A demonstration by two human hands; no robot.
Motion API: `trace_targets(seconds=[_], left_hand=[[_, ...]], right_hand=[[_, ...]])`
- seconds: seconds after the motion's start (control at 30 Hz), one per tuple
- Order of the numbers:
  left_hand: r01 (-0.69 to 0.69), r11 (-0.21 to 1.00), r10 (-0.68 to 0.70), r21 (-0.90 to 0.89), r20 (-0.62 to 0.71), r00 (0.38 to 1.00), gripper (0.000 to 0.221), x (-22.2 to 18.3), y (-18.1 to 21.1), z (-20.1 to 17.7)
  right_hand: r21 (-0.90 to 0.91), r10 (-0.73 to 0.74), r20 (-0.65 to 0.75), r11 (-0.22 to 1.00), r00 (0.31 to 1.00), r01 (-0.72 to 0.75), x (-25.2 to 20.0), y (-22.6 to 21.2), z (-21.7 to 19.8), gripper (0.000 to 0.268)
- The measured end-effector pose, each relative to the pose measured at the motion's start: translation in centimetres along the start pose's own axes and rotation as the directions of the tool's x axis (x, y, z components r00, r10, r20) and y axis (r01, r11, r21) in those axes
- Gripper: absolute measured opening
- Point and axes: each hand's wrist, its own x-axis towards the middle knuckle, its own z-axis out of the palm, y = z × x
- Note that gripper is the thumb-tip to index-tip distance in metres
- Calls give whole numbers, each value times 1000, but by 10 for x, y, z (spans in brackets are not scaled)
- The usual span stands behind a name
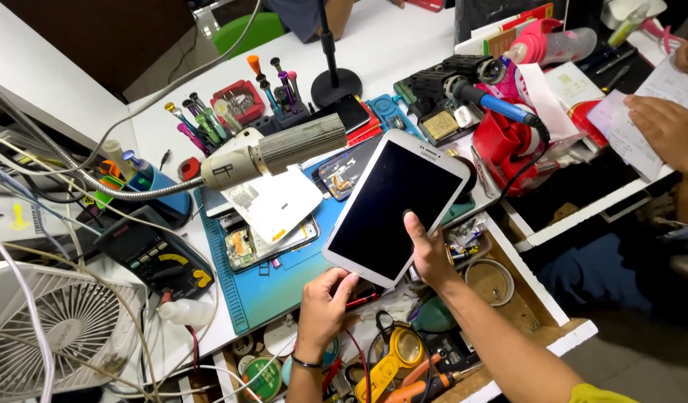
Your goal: The person is repairing a tablet by prying the case open with a tool and then plugging in a charging cable to test the device.
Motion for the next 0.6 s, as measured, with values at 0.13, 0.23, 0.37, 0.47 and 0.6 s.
trace_targets(seconds=[0.13,0.23,0.37,0.47,0.6], left_hand=[[-21,1000,21,16,-14,1000,24,-2,1,0],[6,1000,-6,-6,-12,1000,25,-5,5,-2],[89,996,-89,6,0,996,23,-4,8,-1],[-16,1000,16,0,-49,999,22,-7,10,0],[39,999,-45,-35,-187,981,49,-1,19,-1]], right_hand=[[-27,-148,-20,989,989,147,0,-11,2,47],[10,-125,-24,992,992,125,-2,0,0,26],[31,-57,1,998,998,57,0,5,0,39],[6,-74,-21,997,997,74,-2,7,1,47],[85,-96,-100,991,990,105,7,7,6,36]])
